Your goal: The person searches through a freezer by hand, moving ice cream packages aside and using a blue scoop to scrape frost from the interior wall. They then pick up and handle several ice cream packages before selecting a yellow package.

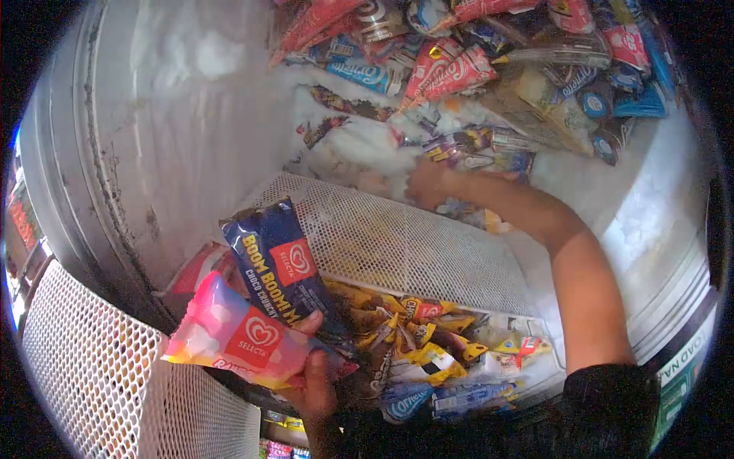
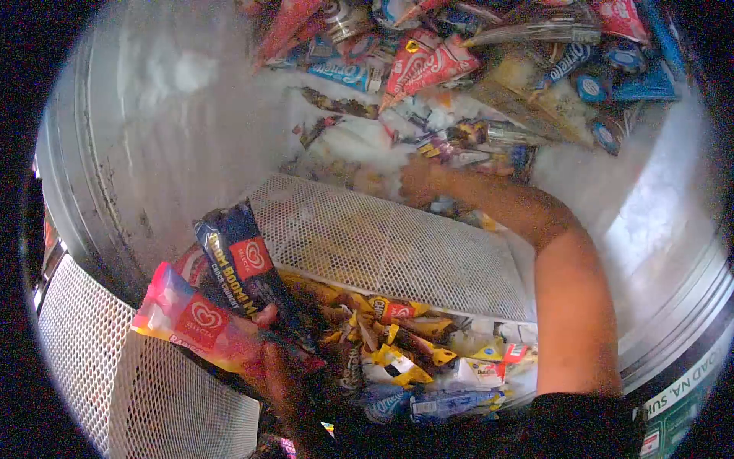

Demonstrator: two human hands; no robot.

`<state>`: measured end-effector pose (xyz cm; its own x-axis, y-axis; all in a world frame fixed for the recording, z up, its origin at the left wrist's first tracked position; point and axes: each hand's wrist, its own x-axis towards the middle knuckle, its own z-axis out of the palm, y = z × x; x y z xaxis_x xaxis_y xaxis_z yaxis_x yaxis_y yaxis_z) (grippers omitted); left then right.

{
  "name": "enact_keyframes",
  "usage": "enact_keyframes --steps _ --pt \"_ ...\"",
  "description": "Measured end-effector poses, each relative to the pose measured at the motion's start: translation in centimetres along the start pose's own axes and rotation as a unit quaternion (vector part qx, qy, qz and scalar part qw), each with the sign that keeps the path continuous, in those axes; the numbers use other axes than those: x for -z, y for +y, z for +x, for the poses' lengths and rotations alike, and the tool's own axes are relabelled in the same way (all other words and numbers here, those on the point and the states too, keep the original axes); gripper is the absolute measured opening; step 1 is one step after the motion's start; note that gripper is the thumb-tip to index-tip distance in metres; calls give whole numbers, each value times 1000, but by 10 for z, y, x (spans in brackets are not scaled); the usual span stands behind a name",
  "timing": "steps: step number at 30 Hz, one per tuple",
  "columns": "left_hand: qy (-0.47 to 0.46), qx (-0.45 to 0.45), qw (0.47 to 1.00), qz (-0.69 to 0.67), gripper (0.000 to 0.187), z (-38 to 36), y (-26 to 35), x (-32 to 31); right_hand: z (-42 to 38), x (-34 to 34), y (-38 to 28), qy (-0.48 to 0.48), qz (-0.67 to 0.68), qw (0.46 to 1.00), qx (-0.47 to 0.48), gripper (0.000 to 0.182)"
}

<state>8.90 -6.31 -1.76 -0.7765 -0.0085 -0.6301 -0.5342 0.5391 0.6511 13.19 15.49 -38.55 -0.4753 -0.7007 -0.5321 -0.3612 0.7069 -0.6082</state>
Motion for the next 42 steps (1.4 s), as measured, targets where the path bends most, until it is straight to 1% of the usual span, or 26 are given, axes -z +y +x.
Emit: enact_keyframes --steps 1,2,4,6,9,12,13,14,15,16,17,19,20,21,22,24,26,27,28,29,31,32,34,35,40,42 --pt "2 -5 1000 5 45 1 -5 -1 -10 5 2 -62 -18 998 -4 40" --pt "22 0 1000 -15 50 1 -8 -4 -21 9 -1 -62 -15 998 -6 40" --pt "44 -4 998 -38 56 6 -9 -8 -40 22 2 -146 -129 981 -2 40" --pt "46 -93 994 -18 52 8 -9 -10 -47 0 2 -151 -170 974 -23 31" --pt "13 -94 995 -8 47 11 -6 -10 -58 -7 -2 -198 -192 959 -59 19" --pt "4 -48 998 -43 35 9 15 -17 -78 16 -4 -134 -143 978 -69 17" --pt "2 -51 998 -45 35 10 16 -20 -83 17 -1 -10 10 993 -121 17" --pt "-3 -92 996 -18 32 13 14 -22 -84 14 6 119 160 966 -166 19" --pt "-7 -135 991 9 30 15 17 -23 -83 12 13 125 155 965 -169 19" --pt "-10 -144 990 5 30 15 24 -24 -82 -2 23 230 218 934 -165 17" --pt "-30 -65 997 11 29 14 32 -23 -92 3 23 331 276 889 -158 17" --pt "-59 9 998 16 26 10 42 -23 -123 23 9 327 328 861 -211 21" --pt "-64 -3 998 8 26 8 39 -23 -138 38 -3 318 386 827 -254 26" --pt "-63 -74 995 6 26 7 36 -22 -155 54 -16 329 374 827 -260 26" --pt "-60 -145 988 3 26 4 37 -22 -170 67 -31 351 431 774 -302 33" --pt "-63 -188 980 8 26 -12 48 -21 -193 84 -61 381 477 715 -341 41" --pt "-90 -208 974 17 27 -28 59 -17 -207 88 -79 457 573 540 -413 54" --pt "-101 -245 964 6 27 -35 62 -17 -197 69 -68 496 645 442 -378 56" --pt "-105 -258 961 -2 27 -43 67 -14 -213 70 -74 509 635 441 -377 56" --pt "-132 -263 955 10 28 -51 72 -11 -231 79 -90 465 781 376 -181 55" --pt "-183 -257 948 37 30 -63 76 -1 -248 108 -133 491 820 241 -170 42" --pt "-185 -270 944 33 30 -68 76 1 -251 113 -145 502 813 243 -164 42" --pt "-181 -304 934 51 27 -74 73 4 -257 120 -163 595 774 218 -4 25" --pt "-183 -333 923 55 28 -79 74 5 -263 113 -170 612 754 240 -3 35" --pt "-183 -385 902 64 25 -99 81 6 -270 69 -169 697 667 263 -28 40" --pt "-202 -415 887 1 23 -103 93 3 -275 75 -181 727 628 273 -39 40"
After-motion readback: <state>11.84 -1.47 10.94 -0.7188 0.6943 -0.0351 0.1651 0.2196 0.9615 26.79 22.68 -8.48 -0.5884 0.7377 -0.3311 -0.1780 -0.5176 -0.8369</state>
